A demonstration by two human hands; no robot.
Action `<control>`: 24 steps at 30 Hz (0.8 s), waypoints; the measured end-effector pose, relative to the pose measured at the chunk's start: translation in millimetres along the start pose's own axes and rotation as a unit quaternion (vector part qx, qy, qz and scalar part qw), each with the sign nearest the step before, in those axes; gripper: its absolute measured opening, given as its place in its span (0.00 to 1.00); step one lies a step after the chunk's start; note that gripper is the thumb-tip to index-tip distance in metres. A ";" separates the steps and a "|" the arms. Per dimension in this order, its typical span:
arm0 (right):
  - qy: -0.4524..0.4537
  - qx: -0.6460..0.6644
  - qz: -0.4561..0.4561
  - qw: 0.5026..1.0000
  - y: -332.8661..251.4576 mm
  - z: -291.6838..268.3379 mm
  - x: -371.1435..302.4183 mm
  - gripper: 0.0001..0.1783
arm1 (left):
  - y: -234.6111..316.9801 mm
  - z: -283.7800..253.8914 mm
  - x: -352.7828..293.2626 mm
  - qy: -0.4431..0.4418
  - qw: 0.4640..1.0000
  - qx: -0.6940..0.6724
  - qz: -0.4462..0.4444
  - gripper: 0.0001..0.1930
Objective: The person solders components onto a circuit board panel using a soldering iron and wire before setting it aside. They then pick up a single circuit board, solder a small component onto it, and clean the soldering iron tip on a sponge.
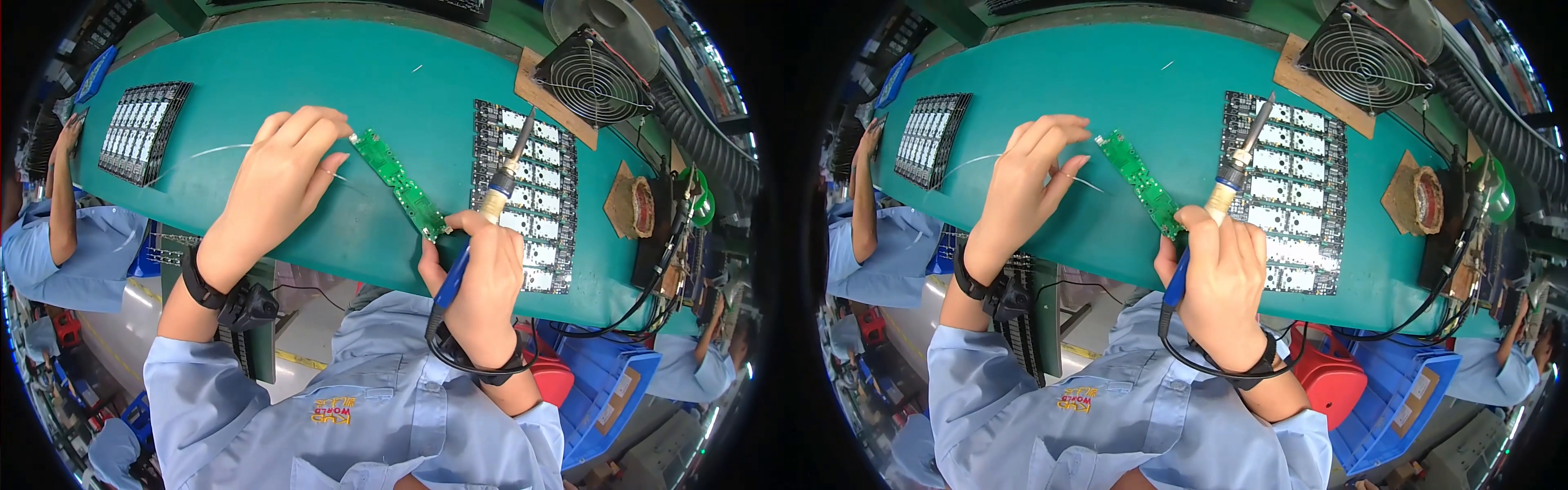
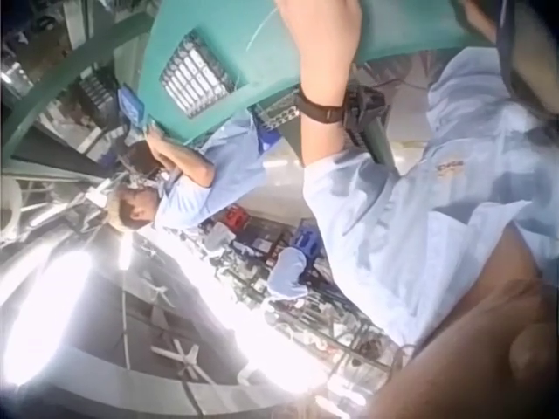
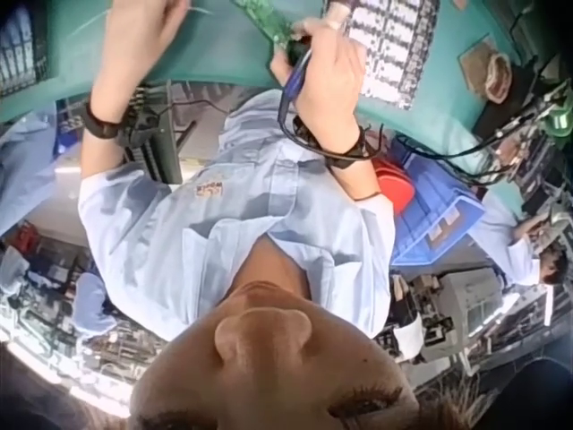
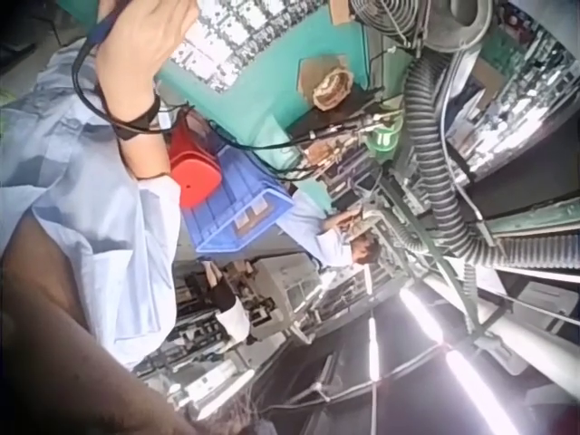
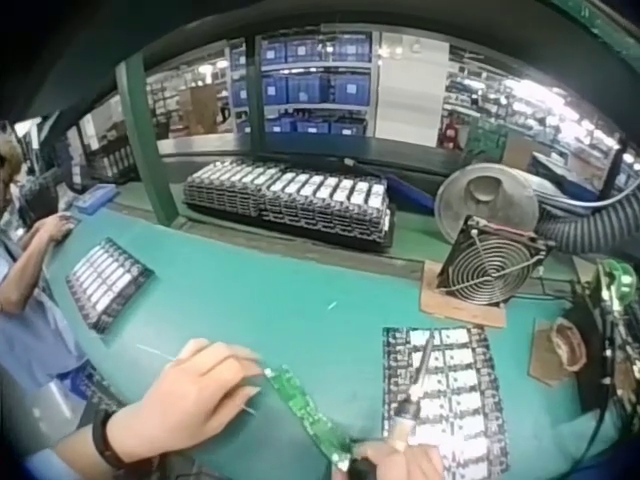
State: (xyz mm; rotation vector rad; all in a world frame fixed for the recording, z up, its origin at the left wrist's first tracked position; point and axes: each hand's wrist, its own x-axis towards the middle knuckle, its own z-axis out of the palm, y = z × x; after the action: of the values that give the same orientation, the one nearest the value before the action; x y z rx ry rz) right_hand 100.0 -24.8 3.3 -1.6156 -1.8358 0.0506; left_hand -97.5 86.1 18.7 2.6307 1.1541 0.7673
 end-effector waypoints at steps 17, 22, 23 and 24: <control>-0.050 0.081 -0.020 0.995 8.5 -9.8 0.5 0.24 | 45.6 12.6 -31.7 -0.020 0.979 0.015 0.200 0.08; -0.030 0.105 -0.043 0.993 16.7 3.3 -1.8 0.21 | 45.4 19.9 -39.2 -0.028 0.988 0.017 0.153 0.10; -0.015 0.080 -0.029 0.996 18.0 2.0 -2.6 0.21 | 47.5 21.0 -38.3 -0.024 0.983 0.001 0.180 0.10; -0.005 0.080 -0.039 0.996 19.2 2.1 -5.1 0.21 | 48.6 21.9 -37.1 -0.026 0.986 0.003 0.166 0.11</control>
State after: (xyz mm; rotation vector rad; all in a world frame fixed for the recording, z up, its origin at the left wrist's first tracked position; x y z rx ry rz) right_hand 115.5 -24.1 -9.3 -1.4346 -1.8509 0.1669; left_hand -76.3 26.9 2.4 2.8680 0.7119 0.7430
